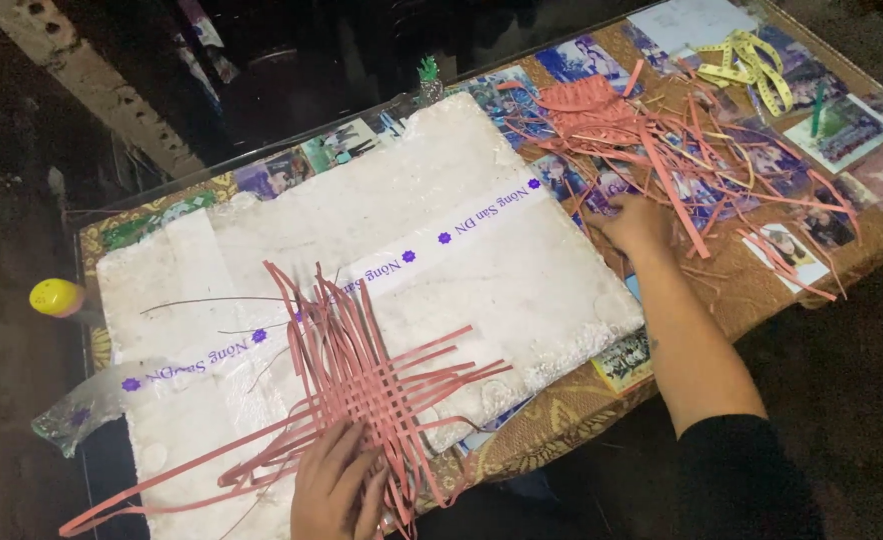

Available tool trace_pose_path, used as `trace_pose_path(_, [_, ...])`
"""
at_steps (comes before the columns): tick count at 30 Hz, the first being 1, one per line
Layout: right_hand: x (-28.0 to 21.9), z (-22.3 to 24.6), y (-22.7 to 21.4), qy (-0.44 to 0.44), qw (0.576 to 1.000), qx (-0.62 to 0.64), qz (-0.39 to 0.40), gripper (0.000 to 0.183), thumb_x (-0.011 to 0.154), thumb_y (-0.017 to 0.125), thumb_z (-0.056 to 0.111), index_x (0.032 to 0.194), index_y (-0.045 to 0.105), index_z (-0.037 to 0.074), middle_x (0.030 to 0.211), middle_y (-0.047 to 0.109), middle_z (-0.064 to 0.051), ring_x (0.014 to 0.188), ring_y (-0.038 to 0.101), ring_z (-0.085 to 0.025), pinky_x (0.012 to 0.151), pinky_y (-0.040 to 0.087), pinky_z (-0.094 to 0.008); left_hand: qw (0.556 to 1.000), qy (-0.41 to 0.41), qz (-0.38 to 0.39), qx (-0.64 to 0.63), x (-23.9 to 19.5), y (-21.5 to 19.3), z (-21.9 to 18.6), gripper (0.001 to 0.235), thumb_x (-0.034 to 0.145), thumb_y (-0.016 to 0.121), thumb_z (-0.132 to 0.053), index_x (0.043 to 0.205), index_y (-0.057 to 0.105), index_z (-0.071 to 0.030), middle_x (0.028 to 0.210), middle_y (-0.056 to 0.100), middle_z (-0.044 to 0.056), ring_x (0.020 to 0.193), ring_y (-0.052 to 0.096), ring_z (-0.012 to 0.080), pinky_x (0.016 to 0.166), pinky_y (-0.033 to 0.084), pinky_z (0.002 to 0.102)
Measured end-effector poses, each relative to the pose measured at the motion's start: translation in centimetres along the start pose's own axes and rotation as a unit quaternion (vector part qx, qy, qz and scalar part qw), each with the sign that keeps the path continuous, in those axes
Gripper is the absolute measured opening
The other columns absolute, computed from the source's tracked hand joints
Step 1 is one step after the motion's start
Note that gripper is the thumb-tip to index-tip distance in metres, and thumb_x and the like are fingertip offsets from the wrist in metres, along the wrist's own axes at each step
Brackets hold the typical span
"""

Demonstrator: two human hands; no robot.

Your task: The person is weaving thin red plastic strips into a grid pattern on a white surface.

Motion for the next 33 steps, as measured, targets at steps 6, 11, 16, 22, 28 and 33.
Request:
trace_pose_path(6, [-2.2,0.9,-2.5,0.047,0.987,0.153,0.02,0.021,0.081,0.057,0.035,0.085,0.067,0.017,0.05,0.055,-0.007,0.041,0.047,-0.022,0.042,0.039,-0.036,1.0,-0.006,-0.013,-0.009,-0.5,0.3,0.6,0.015,0.073,0.056,-0.022,0.081,0.062,-0.01,0.104,0.058,0.01,0.104,0.052,0.0303,0.087,0.042,0.043])
trace_pose_path(11, [-2.4,-1.8,-4.9,0.038,0.965,0.243,-0.096,0.015,0.076,0.061,0.032,0.076,0.065,0.017,0.079,0.061,-0.001,0.067,0.053,-0.021,0.058,0.04,-0.036,1.0,-0.01,-0.003,-0.012,-0.6,0.3,0.6,0.013,0.072,0.056,-0.021,0.078,0.063,-0.012,0.106,0.058,0.008,0.105,0.051,0.0297,0.087,0.041,0.042])
trace_pose_path(16, [-3.3,-3.6,-7.7,-0.038,0.919,0.361,-0.154,0.01,0.081,0.06,0.016,0.086,0.064,0.008,0.088,0.063,-0.003,0.083,0.056,-0.014,0.076,0.043,-0.03,0.998,-0.061,0.029,0.0,-1.1,0.9,1.2,0.013,0.071,0.058,-0.025,0.075,0.067,-0.016,0.107,0.058,0.005,0.11,0.048,0.0275,0.089,0.039,0.044])
trace_pose_path(22, [-10.9,1.0,-10.4,-0.023,0.906,0.4,-0.137,0.005,0.083,0.057,0.009,0.087,0.059,0.007,0.093,0.061,-0.007,0.082,0.056,-0.015,0.075,0.047,-0.028,0.999,-0.042,0.01,-0.026,-0.9,0.8,1.2,0.013,0.07,0.06,-0.024,0.078,0.067,-0.016,0.106,0.058,0.005,0.106,0.05,0.0274,0.089,0.041,0.043])
trace_pose_path(28, [-17.7,6.8,-5.6,-0.366,0.853,0.341,-0.15,0.009,0.069,0.069,0.002,0.077,0.064,0.002,0.075,0.061,-0.009,0.069,0.056,-0.015,0.067,0.046,-0.026,0.991,-0.048,-0.034,-0.12,1.3,-1.6,-0.6,0.013,0.074,0.056,-0.017,0.08,0.064,-0.01,0.098,0.062,0.008,0.092,0.058,0.0249,0.082,0.044,0.039])
trace_pose_path(33, [-24.2,12.7,-3.9,-0.576,0.719,0.376,-0.103,0.017,0.065,0.069,-0.001,0.079,0.06,-0.001,0.077,0.06,-0.016,0.064,0.061,-0.018,0.058,0.05,-0.023,0.955,-0.155,0.0,-0.255,3.5,-4.3,-1.5,0.032,0.078,0.055,-0.03,0.099,0.06,-0.006,0.07,0.057,0.002,0.056,0.048,0.0124,0.051,0.04,0.027])
Point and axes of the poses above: each hand's wrist, its own x-axis towards the middle knuckle, its own y-axis out of the palm, z = x × y, the point moved 1 cm from there along x, towards the middle knuckle
